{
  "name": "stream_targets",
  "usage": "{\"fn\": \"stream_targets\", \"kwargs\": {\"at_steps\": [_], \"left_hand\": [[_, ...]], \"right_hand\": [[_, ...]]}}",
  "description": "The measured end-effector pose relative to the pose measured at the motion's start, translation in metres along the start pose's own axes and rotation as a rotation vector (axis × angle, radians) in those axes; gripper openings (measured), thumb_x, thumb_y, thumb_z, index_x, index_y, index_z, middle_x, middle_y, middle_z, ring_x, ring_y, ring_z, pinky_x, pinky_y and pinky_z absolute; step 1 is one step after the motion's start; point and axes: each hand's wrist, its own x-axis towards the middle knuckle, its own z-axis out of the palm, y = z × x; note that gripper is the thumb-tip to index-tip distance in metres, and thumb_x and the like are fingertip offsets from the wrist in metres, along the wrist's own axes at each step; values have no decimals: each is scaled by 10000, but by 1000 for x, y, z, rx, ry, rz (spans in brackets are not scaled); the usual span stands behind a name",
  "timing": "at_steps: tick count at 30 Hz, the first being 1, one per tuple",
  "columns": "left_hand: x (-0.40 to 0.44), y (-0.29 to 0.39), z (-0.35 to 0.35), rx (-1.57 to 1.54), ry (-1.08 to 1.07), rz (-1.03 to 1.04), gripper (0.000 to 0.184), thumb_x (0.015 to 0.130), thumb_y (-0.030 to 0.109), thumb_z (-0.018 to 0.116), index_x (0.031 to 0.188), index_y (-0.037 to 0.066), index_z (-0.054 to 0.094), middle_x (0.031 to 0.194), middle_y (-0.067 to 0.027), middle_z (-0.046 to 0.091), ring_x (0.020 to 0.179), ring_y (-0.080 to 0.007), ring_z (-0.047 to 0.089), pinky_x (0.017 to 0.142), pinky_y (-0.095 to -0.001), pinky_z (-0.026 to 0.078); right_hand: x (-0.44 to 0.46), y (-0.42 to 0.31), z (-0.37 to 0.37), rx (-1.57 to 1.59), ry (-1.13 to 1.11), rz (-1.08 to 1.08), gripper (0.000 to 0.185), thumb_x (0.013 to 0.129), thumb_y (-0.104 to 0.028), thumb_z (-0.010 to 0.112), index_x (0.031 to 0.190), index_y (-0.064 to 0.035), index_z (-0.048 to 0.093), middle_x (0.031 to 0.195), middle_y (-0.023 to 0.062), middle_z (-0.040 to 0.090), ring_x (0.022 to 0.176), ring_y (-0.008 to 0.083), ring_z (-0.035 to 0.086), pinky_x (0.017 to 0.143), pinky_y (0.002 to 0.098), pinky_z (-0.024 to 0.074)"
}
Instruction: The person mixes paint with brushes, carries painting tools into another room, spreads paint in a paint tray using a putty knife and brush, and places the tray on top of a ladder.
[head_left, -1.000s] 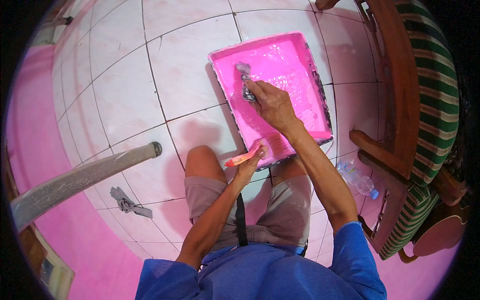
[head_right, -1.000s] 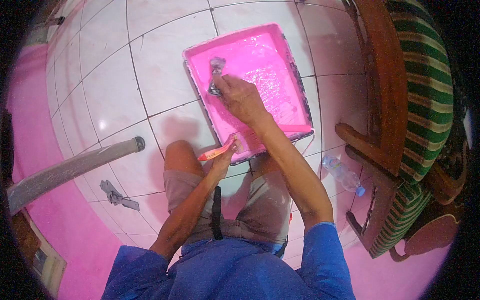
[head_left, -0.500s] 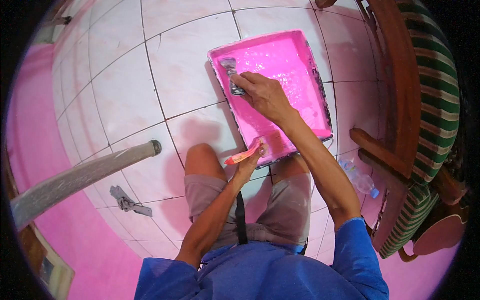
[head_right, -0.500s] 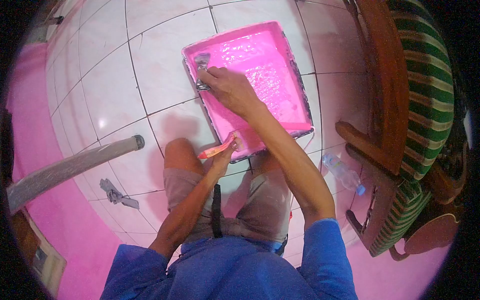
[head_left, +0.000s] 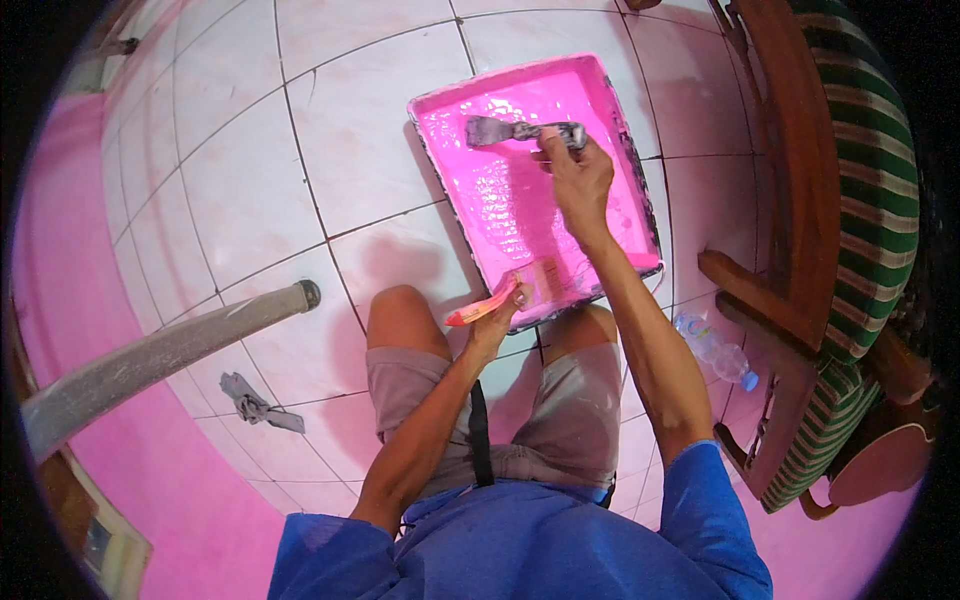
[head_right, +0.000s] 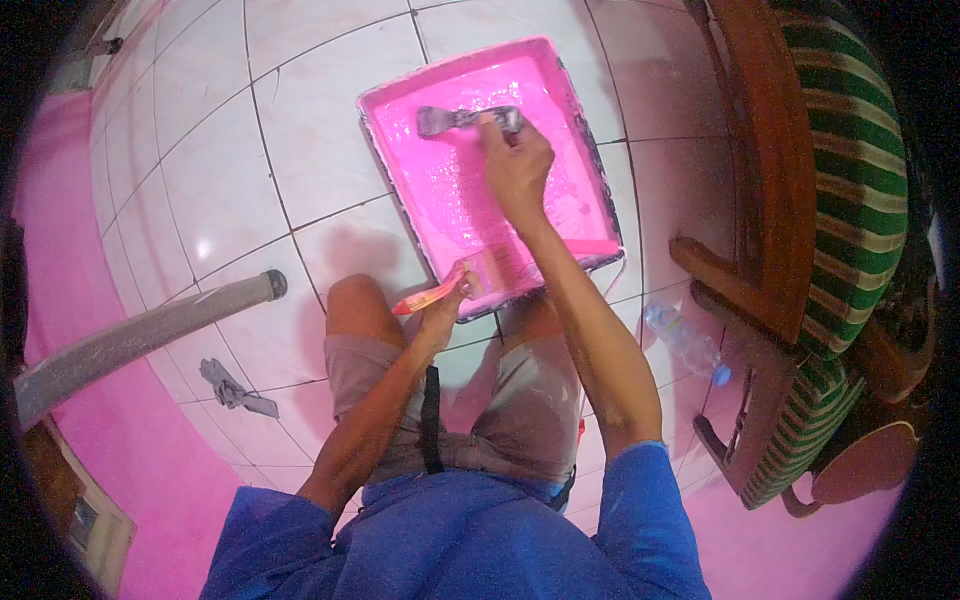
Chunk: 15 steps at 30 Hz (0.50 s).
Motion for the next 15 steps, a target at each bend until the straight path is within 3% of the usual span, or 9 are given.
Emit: {"fn": "stream_targets", "kwargs": {"at_steps": [5,7,8,9,11,13,15], "left_hand": [[4,-9,-3,-15,10,-9,492,842,478,652,1105,70,571,976,32,504,940,-96,452,887,-276,352],[2,-10,-3,-1,17,-19,506,844,474,652,1132,66,570,990,32,507,950,-95,453,895,-276,349],[1,-8,-1,-10,36,-22,511,847,467,650,1147,61,570,1001,30,510,958,-95,453,902,-278,347],[0,-8,0,-19,55,-24,517,851,460,649,1161,55,569,1011,27,513,967,-96,453,910,-280,345],[2,-7,1,6,20,-7,479,865,483,613,1108,81,514,954,35,453,922,-100,418,882,-283,331],[5,-12,-1,32,-15,9,450,880,505,577,1055,108,460,897,42,393,876,-105,383,854,-286,317],[8,-16,-4,12,-37,9,468,885,501,572,1107,105,456,904,42,404,888,-102,389,858,-289,324]], "right_hand": [[31,13,-41,-56,172,82,217,902,-204,623,910,12,648,773,78,666,682,150,651,615,276,545],[37,-5,-52,-138,202,-19,251,902,-236,628,908,14,646,768,77,665,680,152,651,607,274,544],[33,-15,-52,-77,235,-173,245,891,-248,630,845,-11,672,666,45,640,592,98,586,548,285,470],[34,-23,-56,-78,236,-174,245,891,-248,630,845,-11,672,666,45,640,592,98,586,548,285,470],[36,-31,-64,-527,182,-353,214,890,-249,637,913,-39,672,680,47,632,623,97,606,564,276,484],[36,-20,-62,-558,113,-354,190,882,-230,640,985,-71,662,754,75,642,676,142,642,603,297,509],[32,-9,-57,-701,8,-612,230,870,-183,658,1056,-49,662,878,95,685,727,142,658,594,292,539]]}}
